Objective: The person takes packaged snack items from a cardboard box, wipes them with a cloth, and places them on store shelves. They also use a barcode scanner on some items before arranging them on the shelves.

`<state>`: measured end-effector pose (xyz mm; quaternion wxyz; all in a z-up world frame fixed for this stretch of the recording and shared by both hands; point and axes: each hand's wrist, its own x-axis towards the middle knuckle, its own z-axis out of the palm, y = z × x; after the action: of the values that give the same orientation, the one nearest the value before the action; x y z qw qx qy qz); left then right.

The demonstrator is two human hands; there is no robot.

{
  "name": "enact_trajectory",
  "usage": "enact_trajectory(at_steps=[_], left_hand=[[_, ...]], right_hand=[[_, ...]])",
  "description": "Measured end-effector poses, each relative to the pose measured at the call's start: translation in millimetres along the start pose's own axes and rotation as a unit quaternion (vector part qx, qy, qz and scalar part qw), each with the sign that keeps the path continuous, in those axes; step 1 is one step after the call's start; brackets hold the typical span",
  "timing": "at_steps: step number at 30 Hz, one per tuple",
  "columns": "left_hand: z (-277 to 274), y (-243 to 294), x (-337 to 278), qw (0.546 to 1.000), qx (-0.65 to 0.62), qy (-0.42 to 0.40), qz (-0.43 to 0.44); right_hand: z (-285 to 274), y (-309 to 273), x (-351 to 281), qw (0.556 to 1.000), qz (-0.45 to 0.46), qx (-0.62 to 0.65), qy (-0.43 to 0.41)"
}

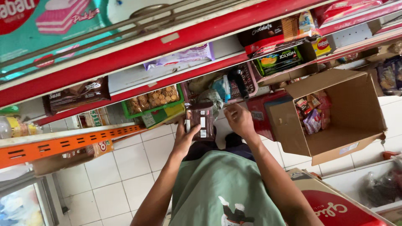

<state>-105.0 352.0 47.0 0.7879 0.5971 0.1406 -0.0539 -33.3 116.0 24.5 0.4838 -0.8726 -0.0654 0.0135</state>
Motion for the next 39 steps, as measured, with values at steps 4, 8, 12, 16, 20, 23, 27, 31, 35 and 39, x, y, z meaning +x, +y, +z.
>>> enact_trajectory(at_steps=[4, 8, 12, 16, 20, 23, 27, 31, 35, 39], left_hand=[[-11.6, -0.4, 0.1, 0.999, -0.026, 0.041, 0.008], [-17.3, -5.0, 2.9, 0.998, -0.002, 0.065, 0.008], [-18.0, -6.1, 9.4, 0.994, -0.015, 0.110, 0.018], [-5.1, 1.3, 9.7, 0.982, 0.123, 0.137, 0.045], [26.1, 15.4, 7.2, 0.971, 0.179, -0.042, 0.151], [49.4, 25.6, 6.6, 0.955, 0.169, -0.138, 0.200], [74.1, 32.8, 1.2, 0.984, 0.028, -0.171, 0.043], [92.7, 44.5, 7.4, 0.989, -0.017, -0.135, 0.060], [108.3, 51.0, 18.3, 0.979, 0.092, -0.147, 0.108], [119.8, 40.4, 19.4, 0.959, 0.146, -0.186, 0.158]], right_hand=[[32.9, -18.5, 1.6, 0.997, -0.026, -0.001, -0.069], [48.1, -30.8, 9.1, 0.999, -0.035, -0.025, -0.012], [23.9, -52.5, -4.5, 0.999, 0.025, -0.017, 0.038], [-13.5, -86.9, -31.3, 0.992, -0.103, -0.005, 0.070], [-21.5, -117.4, -40.5, 0.966, -0.249, -0.055, -0.048], [-32.2, -119.6, -37.6, 0.966, -0.230, -0.119, 0.016], [-60.0, -98.5, -34.3, 0.986, 0.008, -0.045, 0.160], [-86.1, -82.6, -47.8, 0.958, 0.190, 0.111, 0.186], [-89.6, -82.6, -68.4, 0.976, 0.082, 0.159, 0.125], [-96.1, -77.8, -66.8, 0.969, 0.135, 0.132, 0.163]])
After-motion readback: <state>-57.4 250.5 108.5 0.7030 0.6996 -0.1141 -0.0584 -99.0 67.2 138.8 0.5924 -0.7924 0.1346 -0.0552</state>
